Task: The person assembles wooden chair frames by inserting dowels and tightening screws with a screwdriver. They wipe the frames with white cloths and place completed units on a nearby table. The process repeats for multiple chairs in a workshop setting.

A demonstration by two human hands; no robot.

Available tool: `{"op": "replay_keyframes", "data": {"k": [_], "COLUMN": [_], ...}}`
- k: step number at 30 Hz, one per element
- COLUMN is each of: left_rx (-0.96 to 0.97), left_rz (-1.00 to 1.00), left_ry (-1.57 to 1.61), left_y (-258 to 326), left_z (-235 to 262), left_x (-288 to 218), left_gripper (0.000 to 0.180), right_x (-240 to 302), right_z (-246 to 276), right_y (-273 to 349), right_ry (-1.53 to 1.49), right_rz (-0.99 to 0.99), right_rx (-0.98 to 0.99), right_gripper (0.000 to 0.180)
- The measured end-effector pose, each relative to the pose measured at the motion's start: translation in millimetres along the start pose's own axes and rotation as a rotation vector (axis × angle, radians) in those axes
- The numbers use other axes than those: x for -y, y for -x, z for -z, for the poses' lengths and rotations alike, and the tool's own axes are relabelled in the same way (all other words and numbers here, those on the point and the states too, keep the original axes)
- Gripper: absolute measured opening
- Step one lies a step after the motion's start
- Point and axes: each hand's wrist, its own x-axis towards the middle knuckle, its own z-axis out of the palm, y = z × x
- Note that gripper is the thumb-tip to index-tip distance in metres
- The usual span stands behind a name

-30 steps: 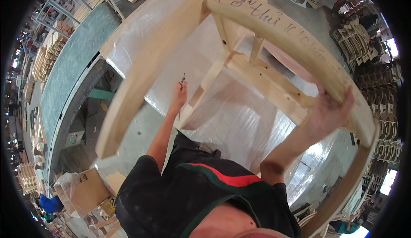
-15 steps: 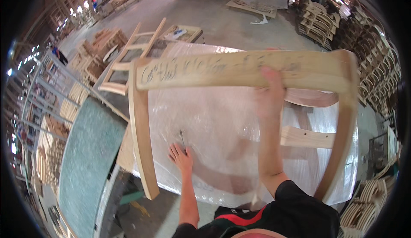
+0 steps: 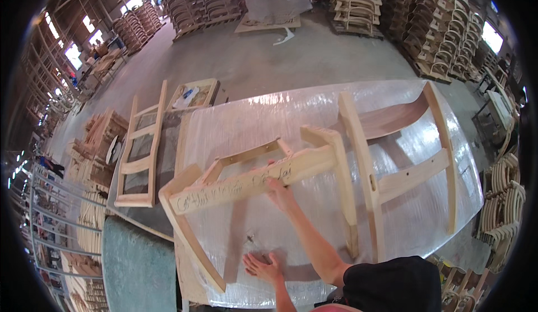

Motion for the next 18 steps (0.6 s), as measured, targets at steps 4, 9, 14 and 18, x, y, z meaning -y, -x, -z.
{"op": "replay_keyframes", "data": {"k": [4,9,14,18], "left_rx": [-0.004,-0.059,-0.058,-0.295], "left_rz": [-0.029,-0.031,-0.005,-0.129], "left_ry": [0.032,-0.002,0.118,0.556], "left_y": [0.5,6.2,16.7,8.1], "left_z": [-2.0,-6.7,-14.2,8.4], "left_x": [-8.0,3.3,17.6,-21.0], "left_gripper": [0.078,0.08,0.083,0.081], "right_x": [54.2,182.0,249.0,226.1], "right_z": [40.6,6.4,82.7,135.2], "right_y": [30.0,153.0,256.7,295.0], "right_ry": [0.832,1.676,2.052,1.584], "right_rz": [-0.208,0.156,0.171,-0.069], "right_rx": [0.036,-0.231,-0.65,-0.638], "right_gripper": [0.05,0.03,0.084,0.078]}}
